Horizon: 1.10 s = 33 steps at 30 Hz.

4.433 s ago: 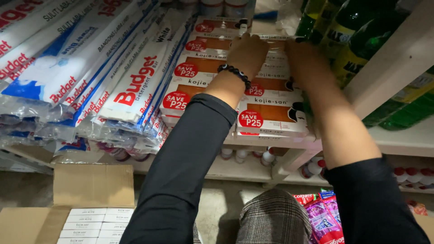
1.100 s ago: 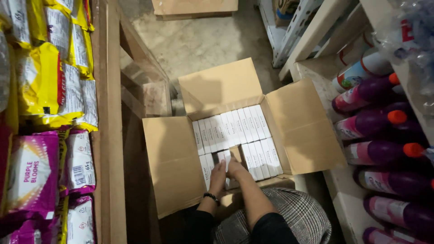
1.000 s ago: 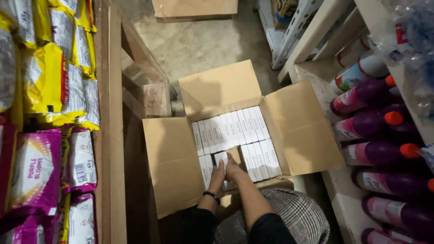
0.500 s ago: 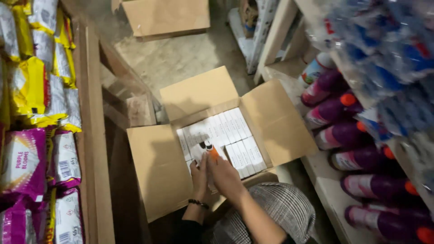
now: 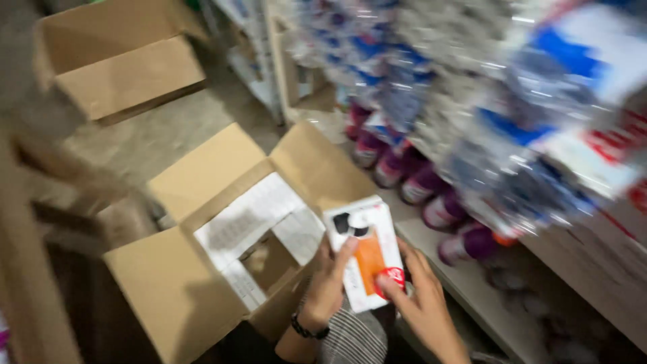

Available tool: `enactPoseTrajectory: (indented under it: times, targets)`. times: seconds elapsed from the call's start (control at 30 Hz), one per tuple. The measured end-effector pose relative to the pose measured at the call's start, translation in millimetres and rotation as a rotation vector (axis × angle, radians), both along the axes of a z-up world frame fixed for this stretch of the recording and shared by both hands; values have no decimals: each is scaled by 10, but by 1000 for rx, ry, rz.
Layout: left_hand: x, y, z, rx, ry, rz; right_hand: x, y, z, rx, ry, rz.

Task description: Stock soap bars from a cardboard box onto store shelves.

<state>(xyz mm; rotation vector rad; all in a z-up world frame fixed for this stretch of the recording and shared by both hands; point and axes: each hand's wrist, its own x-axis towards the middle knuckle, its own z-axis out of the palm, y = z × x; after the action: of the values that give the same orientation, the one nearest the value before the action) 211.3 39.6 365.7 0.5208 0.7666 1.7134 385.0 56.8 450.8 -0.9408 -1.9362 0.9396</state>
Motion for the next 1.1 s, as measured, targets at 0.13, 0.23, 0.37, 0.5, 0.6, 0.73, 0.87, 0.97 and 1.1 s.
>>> enactPoseTrajectory:
  times: [0.13,0.23,0.37,0.5,0.6,0.73,0.87,0.97,1.1]
  targets:
    - [488,-78,372,-88,-10,-196,574,-122,-744,-432,155,-287]
    - [718,-132,162,-149,-70,-297,911,-233,-1004,-591,490,-290]
    - [842,-115,-254,-123,46,-288,1164,-330,-1077,-600,516,-381]
    - [786,-82,-81,-149,175,-207,1300,-376,-1114,-746,782,-561]
    - [786,-92,-94,-175,190,-211,1440,-415,-1174,-857,1018,-581]
    - [837,-29,-358,-99,151,-220,1425,-441,-988,-843,1030,-580]
    - [828,-16,-377,-58,104,-202,1336,-461,-952,-922,1066,-564]
    - [834,-30,-344,-87,93,-183,1307,-468,-996,-938,1065,-601]
    - [843,7,-263,-114,17,-172,1361,-466,-1126,-897,1093,-516]
